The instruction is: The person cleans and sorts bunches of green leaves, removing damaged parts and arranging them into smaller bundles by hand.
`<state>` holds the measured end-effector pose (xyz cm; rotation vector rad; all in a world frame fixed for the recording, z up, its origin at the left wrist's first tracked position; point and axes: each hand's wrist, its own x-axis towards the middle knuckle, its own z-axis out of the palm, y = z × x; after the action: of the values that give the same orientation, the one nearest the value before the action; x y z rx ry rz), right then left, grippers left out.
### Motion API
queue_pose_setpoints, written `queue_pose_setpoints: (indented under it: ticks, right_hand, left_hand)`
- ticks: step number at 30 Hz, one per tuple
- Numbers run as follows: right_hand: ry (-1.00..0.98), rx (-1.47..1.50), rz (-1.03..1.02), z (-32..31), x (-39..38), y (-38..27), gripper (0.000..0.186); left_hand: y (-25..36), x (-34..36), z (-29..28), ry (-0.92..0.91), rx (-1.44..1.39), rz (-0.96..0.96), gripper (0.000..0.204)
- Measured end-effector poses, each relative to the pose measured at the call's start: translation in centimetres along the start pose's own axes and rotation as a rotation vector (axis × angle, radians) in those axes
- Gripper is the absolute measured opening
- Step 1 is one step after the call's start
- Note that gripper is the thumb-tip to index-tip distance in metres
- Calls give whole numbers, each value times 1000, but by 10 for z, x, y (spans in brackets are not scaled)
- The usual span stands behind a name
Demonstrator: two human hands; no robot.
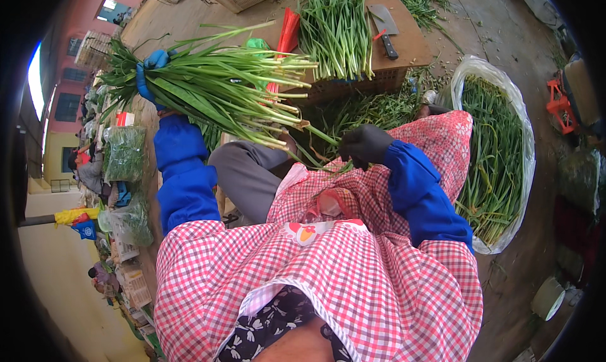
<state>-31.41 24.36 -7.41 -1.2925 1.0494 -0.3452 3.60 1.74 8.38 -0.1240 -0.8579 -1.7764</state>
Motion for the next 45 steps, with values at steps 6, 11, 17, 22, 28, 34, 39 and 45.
queue_pose_setpoints:
  ticks: [6, 11, 17, 22, 28, 34, 39, 45]
  right_hand:
    - [221, -993, 106, -2, -9, 68, 29]
    - [448, 202, -263, 20, -22, -49, 49]
    - [490, 598, -540, 35, 44, -102, 30]
    - [187, 604, -434, 23, 22, -67, 15]
    - [313, -845, 3, -13, -8, 15, 23]
    - [294, 580, -468, -8, 51, -14, 41]
    - [82, 1124, -509, 20, 74, -67, 34]
    - [45, 565, -335, 3, 32, 11, 16]
  left_hand:
    - [12, 12, -6, 3, 21, 49, 22]
    - [2, 13, 12, -63, 28, 3, 20]
    - [-35, 19, 43, -112, 46, -82, 17]
    - [-29, 24, 33, -103, -4, -110, 17]
    - [5, 14, 28, -77, 0, -37, 16]
    - [-37, 22, 38, -189, -112, -84, 17]
    - [-25, 27, 49, -245, -21, -168, 17]
    - [4, 18, 43, -183, -98, -82, 18]
